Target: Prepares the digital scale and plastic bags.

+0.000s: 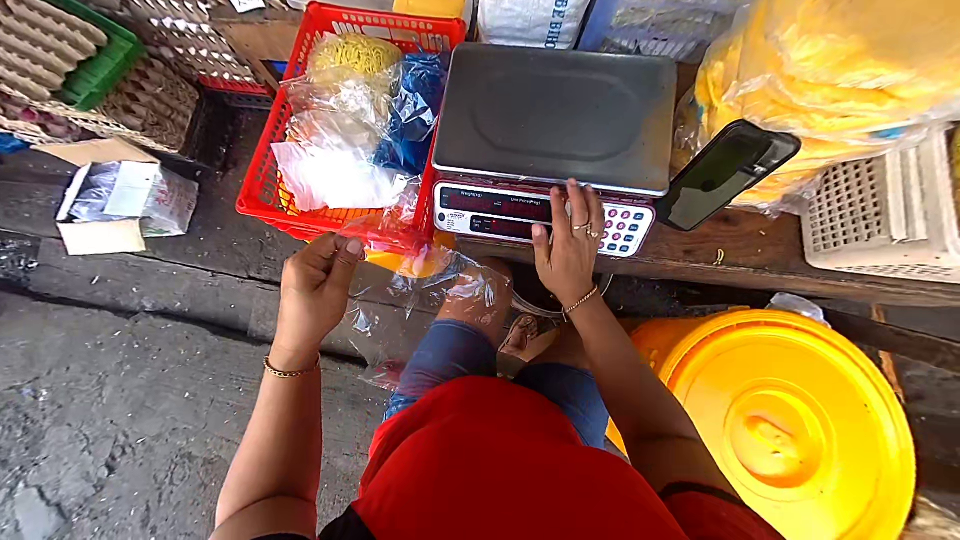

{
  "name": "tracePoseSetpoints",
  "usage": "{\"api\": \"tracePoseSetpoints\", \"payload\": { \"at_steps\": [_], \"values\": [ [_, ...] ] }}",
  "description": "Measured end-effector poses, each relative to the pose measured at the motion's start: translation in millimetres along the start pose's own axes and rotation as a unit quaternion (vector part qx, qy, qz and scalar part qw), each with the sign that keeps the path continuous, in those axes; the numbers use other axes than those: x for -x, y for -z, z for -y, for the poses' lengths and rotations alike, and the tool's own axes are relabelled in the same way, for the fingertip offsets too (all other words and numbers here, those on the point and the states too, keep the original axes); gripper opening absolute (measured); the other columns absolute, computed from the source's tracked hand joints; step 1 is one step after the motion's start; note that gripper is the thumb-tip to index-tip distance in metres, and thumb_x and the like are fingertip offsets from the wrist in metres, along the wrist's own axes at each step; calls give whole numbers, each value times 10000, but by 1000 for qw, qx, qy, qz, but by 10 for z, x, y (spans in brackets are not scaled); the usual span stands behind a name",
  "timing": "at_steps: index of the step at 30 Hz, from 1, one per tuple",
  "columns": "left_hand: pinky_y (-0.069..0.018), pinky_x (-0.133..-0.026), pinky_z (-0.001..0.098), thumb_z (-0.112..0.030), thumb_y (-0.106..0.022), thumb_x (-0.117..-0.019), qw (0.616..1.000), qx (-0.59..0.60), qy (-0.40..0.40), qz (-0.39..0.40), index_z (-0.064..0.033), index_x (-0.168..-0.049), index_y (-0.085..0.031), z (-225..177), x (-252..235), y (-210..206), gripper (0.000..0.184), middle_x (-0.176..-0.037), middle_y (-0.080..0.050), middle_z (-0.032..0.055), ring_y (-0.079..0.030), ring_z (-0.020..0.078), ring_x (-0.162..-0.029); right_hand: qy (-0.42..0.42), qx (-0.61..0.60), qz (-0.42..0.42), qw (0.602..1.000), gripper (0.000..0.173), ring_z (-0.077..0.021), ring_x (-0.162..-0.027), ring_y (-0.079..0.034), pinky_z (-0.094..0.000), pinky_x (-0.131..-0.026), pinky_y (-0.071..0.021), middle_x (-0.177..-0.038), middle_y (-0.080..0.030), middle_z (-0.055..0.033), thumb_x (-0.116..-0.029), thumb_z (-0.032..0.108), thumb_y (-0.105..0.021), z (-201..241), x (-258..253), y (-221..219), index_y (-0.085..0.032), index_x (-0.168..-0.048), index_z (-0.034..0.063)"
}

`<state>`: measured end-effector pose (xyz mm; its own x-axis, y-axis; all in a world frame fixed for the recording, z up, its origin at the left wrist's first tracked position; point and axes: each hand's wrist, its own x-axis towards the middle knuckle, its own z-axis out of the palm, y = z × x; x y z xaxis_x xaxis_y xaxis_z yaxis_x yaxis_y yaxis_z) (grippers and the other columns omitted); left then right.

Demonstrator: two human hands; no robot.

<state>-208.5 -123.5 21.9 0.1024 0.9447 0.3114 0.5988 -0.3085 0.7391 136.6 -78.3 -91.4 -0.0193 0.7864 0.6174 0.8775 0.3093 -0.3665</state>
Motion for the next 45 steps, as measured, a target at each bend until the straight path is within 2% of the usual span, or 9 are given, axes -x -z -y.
{"api": "tracePoseSetpoints", "payload": {
  "at_steps": [3,11,18,24,27,31,37,42,45],
  "values": [
    [-384,-466,142,-276,-519,-1076,1000,7,15,-16,-104,-934,-631,89,52,41,250,-674,-536,-75,-448,-27,-496,-19,119,26,992,709,-447,-1553,-166,-715,-1195,-74,-1684,-239,-179,-1080,525,-273,-144,-359,-248,-299,-1613,58],
    [-373,-462,139,-296,-519,-1077,998,15,60,-23,-102,-963,-633,189,77,18,252,-649,-513,-85,-433,-33,-483,61,106,42,992,704,-341,-1570,-191,-700,-1199,-49,-1671,-325,-39,-1073,563,-288,141,-297,-598,-347,-1606,106],
    [-366,-449,127,-282,-519,-1077,998,37,42,-16,-125,-947,-626,90,37,-70,230,-648,-518,-99,-425,-38,-473,-48,-14,-38,998,771,-410,-1557,-193,-723,-1197,-27,-1635,-291,-273,-1086,509,-233,359,-109,-540,-228,-1590,-74],
    [-379,-451,138,-286,-517,-1078,999,40,33,-11,-139,-973,-641,2,45,-39,220,-660,-526,-106,-435,-31,-480,17,-158,34,987,728,-347,-1552,-251,-637,-1252,-67,-1617,-365,-226,-1089,490,-284,700,-30,-668,-355,-1551,-69],
    [-428,-502,129,-303,-527,-1069,998,44,32,-8,-141,-998,-645,48,70,3,212,-726,-562,-133,-481,-57,-539,-59,-433,22,899,566,-278,-1527,-325,-450,-1277,-211,-1602,-391,-219,-1106,300,-334,711,153,-172,-414,-1513,-85],
    [-450,-523,116,-287,-535,-1056,997,53,62,-2,-158,-974,-608,94,9,-67,169,-710,-548,-176,-506,-83,-557,-314,-581,-24,750,491,-249,-1336,-572,-406,-1140,-447,-1404,-610,-206,-1047,123,-254,199,816,242,-569,-1338,-115],
    [-431,-504,118,-291,-521,-1060,998,44,27,42,-154,-960,-611,-151,-115,-244,192,-686,-529,-176,-479,-82,-530,-714,-451,-114,523,758,-332,-1479,-362,-538,-1159,-356,-1625,-325,-197,-1082,586,-115,-1219,1302,78,-296,-1573,38],
    [-428,-490,129,-310,-537,-1055,999,31,4,34,-176,-941,-617,-284,-56,-166,193,-672,-522,-166,-475,-67,-518,-716,-442,-244,482,982,-359,-1435,-387,-644,-1083,-378,-1602,-340,-196,-930,792,74,-1835,833,83,-277,-1596,161],
    [-433,-489,122,-297,-541,-1049,999,29,21,19,-182,-935,-613,-258,-12,-132,178,-680,-537,-168,-486,-71,-522,-723,-410,-241,500,897,-363,-1502,-303,-675,-1111,-328,-1662,-265,-164,-968,757,45,-1638,636,263,-234,-1628,217]
  ]
}}
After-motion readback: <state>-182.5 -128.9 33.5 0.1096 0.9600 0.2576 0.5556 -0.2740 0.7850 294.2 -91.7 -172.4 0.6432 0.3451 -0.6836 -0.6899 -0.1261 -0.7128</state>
